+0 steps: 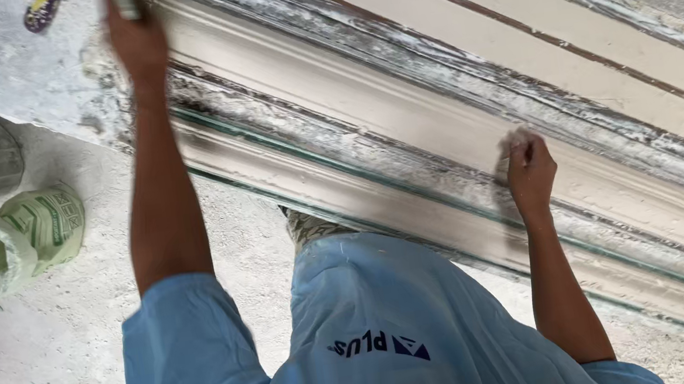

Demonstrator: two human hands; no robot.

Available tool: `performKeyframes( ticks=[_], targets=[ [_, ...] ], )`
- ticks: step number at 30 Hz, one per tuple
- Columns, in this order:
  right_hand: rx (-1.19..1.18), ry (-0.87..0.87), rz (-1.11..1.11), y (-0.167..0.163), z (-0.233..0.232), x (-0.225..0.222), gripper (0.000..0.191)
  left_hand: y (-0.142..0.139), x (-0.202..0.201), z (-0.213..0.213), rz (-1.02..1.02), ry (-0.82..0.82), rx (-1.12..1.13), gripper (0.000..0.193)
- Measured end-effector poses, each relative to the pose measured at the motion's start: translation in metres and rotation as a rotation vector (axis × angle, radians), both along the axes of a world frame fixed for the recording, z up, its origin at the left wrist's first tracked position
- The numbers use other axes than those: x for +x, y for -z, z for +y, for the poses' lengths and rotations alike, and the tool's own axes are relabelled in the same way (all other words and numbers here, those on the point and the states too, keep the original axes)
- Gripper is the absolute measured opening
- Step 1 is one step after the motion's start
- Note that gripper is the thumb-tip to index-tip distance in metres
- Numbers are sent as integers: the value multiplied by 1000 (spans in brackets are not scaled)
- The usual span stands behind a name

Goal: The person scrapes dried plaster residue off long decorative molding strips laid on a rack, using a small hand scraper along the grooves. They then brush the strips with a green hand brush, carry the cleaned moldings, and lean them against a storage rack with other plaster ornaments.

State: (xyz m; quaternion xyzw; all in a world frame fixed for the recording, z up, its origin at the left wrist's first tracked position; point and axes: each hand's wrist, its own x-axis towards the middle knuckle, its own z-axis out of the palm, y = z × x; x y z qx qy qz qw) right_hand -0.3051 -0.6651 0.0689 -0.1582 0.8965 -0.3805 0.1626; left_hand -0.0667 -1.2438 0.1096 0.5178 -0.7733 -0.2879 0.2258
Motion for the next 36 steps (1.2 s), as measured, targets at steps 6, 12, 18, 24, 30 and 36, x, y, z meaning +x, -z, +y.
performKeyframes(
  ticks=[6, 12, 18, 24, 30, 36],
  targets=[
    [102, -71, 210, 24, -86, 82, 47, 44, -7, 215, 303, 402, 245, 64],
    [235, -45, 115, 11, -143, 117, 63, 60, 1, 186, 615, 698, 280, 66],
    [341, 63, -31, 14, -124, 181, 61, 12, 158, -106, -97, 496, 82, 49],
    [328, 15, -2, 37, -151, 216, 55, -9, 200, -74, -782, 814, 458, 62],
    [253, -180, 197, 56, -193, 238, 47, -17, 210, -61, -493, 788, 279, 68],
    [185, -233, 182, 60, -195, 259, 44, -13, 275, -61, -842, 779, 441, 48]
  ],
)
